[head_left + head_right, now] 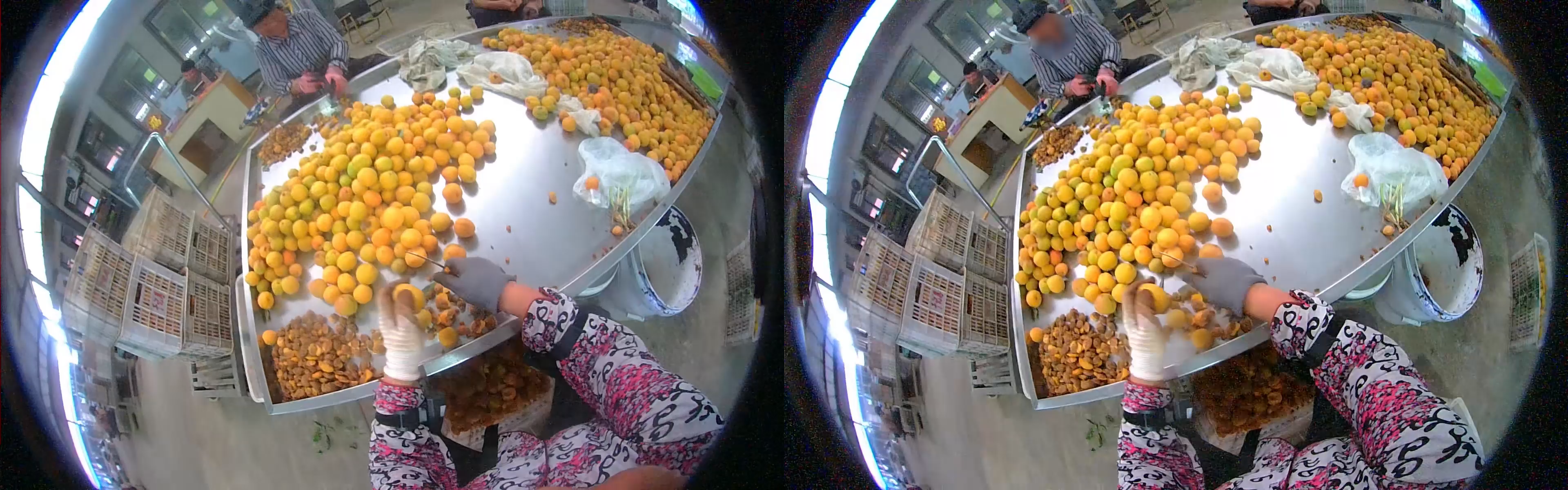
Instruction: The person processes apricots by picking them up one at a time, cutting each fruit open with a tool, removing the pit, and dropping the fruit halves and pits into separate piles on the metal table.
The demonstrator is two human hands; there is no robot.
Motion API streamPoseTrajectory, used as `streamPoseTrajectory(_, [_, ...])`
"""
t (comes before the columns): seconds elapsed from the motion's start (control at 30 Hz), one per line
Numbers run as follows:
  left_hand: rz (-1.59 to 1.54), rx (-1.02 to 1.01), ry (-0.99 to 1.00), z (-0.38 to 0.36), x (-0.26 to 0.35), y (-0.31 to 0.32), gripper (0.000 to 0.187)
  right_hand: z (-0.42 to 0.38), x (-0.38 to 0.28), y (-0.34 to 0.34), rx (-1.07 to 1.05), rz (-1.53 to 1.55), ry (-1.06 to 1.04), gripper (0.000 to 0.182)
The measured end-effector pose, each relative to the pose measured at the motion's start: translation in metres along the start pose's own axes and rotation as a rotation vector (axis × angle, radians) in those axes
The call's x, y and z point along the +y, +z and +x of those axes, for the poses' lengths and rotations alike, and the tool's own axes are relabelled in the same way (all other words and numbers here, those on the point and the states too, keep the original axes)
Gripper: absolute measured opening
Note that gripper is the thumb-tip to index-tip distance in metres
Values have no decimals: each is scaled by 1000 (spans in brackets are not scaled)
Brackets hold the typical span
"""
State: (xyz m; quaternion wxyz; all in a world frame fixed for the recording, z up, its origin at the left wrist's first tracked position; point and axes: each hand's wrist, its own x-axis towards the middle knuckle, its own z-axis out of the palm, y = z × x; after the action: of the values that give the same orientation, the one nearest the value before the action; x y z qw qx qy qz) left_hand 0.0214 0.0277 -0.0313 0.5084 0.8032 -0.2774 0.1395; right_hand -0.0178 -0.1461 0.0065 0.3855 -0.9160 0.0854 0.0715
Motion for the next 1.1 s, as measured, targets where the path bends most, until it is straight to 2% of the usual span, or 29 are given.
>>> streamPoseTrajectory(0.03, [201,-89,61,4,25,-4,21,7,8,3,-26,-103,90,49])
streamPoseTrajectory(0.07, [-22,-61,35,2,25,-2,22,8,8,6,-2,-139,68,53])
streamPoseTrajectory(0.1, [-20,-58,42,2,25,-2,22,10,11,5,4,-139,63,53])
streamPoseTrajectory(0.17, [-367,-151,-324,1,26,-4,23,9,8,2,-171,-342,159,56])
streamPoseTrajectory(0.2, [-367,-148,-322,0,24,-3,23,4,1,-4,-169,-344,156,56])
streamPoseTrajectory(0.27, [-207,-104,-102,0,21,2,29,-5,-13,-12,80,-71,60,52])
streamPoseTrajectory(0.3, [-125,-82,6,1,22,3,32,-4,-14,-8,82,-72,58,52])
streamPoseTrajectory(0.37, [-66,-78,89,4,24,5,38,-1,-12,7,6,827,-96,44])
streamPoseTrajectory(0.4, [15,-76,133,6,30,4,40,0,-9,10,93,604,-317,27])
streamPoseTrajectory(0.43, [95,-73,176,7,35,5,42,1,-6,17,96,606,-316,27])
streamPoseTrajectory(0.5, [149,-57,188,6,39,7,42,-3,-8,27,441,88,-639,33])
streamPoseTrajectory(0.53, [205,-39,197,6,40,8,43,-6,-7,27,465,88,-634,47])
streamPoseTrajectory(0.57, [205,-41,195,7,43,8,43,-4,-6,27,464,88,-632,47])
streamPoseTrajectory(0.63, [186,-12,195,8,48,10,41,0,-3,30,514,118,-666,35])
streamPoseTrajectory(0.67, [182,-18,195,7,47,11,41,0,-10,28,516,117,-659,35])
streamPoseTrajectory(0.73, [175,20,199,5,44,13,40,-5,-28,20,137,1103,-32,27])
streamPoseTrajectory(0.77, [171,19,200,5,45,14,40,-8,-27,19,141,1102,-31,27])
streamPoseTrajectory(0.83, [158,39,194,5,46,14,39,-12,-27,19,187,836,-254,35])
streamPoseTrajectory(0.97, [37,64,95,1,47,21,35,-12,-34,18,277,747,-248,21])
streamPoseTrajectory(1.03, [-26,48,-94,1,53,23,26,-6,-42,21,360,929,-38,18])
streamPoseTrajectory(1.07, [-28,52,-88,3,56,23,26,-5,-43,21,363,927,-45,18])
streamPoseTrajectory(1.1, [-133,40,-269,5,59,24,29,-4,-44,21,445,792,-65,17])
